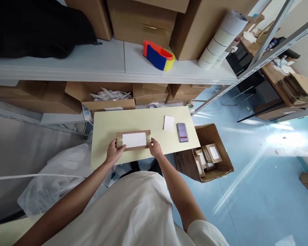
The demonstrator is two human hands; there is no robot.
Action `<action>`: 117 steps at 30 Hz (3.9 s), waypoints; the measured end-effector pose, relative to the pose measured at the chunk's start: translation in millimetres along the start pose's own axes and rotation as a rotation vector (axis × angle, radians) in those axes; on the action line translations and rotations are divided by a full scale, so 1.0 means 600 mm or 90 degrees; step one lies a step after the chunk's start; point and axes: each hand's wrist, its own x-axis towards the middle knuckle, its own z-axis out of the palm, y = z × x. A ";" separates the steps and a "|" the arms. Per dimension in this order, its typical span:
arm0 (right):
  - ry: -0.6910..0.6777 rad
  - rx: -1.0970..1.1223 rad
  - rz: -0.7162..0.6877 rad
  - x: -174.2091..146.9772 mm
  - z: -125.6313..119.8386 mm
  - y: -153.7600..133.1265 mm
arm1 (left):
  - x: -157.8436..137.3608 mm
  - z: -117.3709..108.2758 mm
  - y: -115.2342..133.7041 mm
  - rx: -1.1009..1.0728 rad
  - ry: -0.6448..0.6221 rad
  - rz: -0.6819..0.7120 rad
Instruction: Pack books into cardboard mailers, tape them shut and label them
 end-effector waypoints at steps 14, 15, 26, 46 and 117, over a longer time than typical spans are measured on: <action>0.148 0.334 0.107 -0.167 -0.246 0.207 | -0.085 0.202 0.285 0.011 -0.083 0.278; 0.196 0.360 0.122 -0.178 -0.265 0.237 | -0.096 0.241 0.309 0.024 -0.112 0.310; 0.608 0.276 0.419 -0.290 -0.362 0.503 | -0.222 0.644 0.451 0.113 -0.583 0.440; 0.114 0.117 0.115 -0.039 -0.375 0.423 | -0.117 0.460 0.266 -0.012 -0.386 -0.008; -0.711 -0.417 -0.878 -0.489 0.667 -0.389 | -0.570 -0.332 -0.483 -0.480 0.866 -0.436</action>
